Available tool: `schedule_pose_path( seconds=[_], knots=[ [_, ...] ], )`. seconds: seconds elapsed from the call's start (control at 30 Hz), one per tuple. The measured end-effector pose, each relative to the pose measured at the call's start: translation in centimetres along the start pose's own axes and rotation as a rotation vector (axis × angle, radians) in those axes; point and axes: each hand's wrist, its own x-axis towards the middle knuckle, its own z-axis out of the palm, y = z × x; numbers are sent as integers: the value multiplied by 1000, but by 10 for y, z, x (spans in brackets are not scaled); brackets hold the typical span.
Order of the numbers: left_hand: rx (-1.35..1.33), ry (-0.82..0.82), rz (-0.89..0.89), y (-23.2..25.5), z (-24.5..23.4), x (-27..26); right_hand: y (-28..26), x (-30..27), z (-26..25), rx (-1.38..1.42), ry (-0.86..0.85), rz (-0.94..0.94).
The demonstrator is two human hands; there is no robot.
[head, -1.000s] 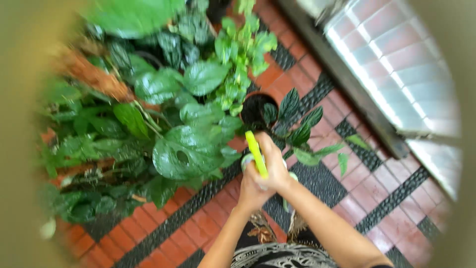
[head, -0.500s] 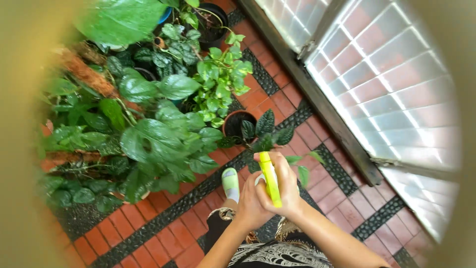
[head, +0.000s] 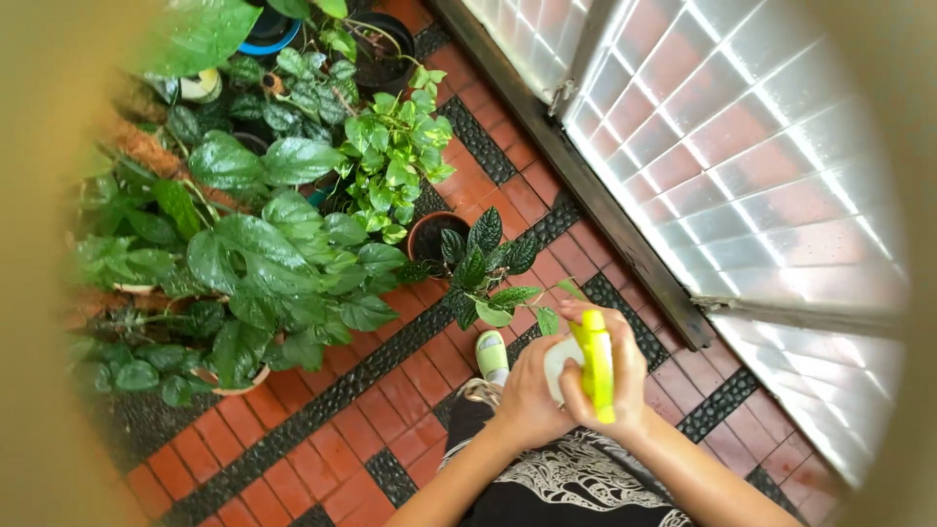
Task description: Spraying various potted plants in a garden area using a spray bottle.
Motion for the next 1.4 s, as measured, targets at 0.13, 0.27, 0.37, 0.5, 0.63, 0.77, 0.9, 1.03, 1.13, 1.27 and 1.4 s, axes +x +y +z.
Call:
schedule_pose_path(
  seconds=[0.13,0.27,0.37,0.5,0.63,0.77,0.9,1.03,1.13,1.27,1.4],
  knots=[
    [-21,-87,-24,6,-3,11,0,-2,-6,-26,39,53],
    [4,-89,51,-4,-3,30,5,11,-6,-32,66,19],
    [-1,-94,36,-4,4,39,18,12,-12,13,64,19],
    [4,-32,46,0,24,62,48,19,-33,57,62,3],
    [42,56,-9,11,62,83,67,46,-68,60,-32,-62],
    [83,191,-7,14,113,109,97,76,-105,138,-174,-108],
    [74,292,-18,19,153,130,128,89,-127,200,-307,-41],
    [65,301,-134,27,159,151,141,110,-132,150,-342,-27],
    [84,261,-198,16,153,165,152,128,-118,184,-343,-18],
    [-11,248,-288,13,122,182,150,151,-92,152,-356,14],
    [17,234,-269,-9,104,203,150,185,-67,112,-371,-33]
  ],
)
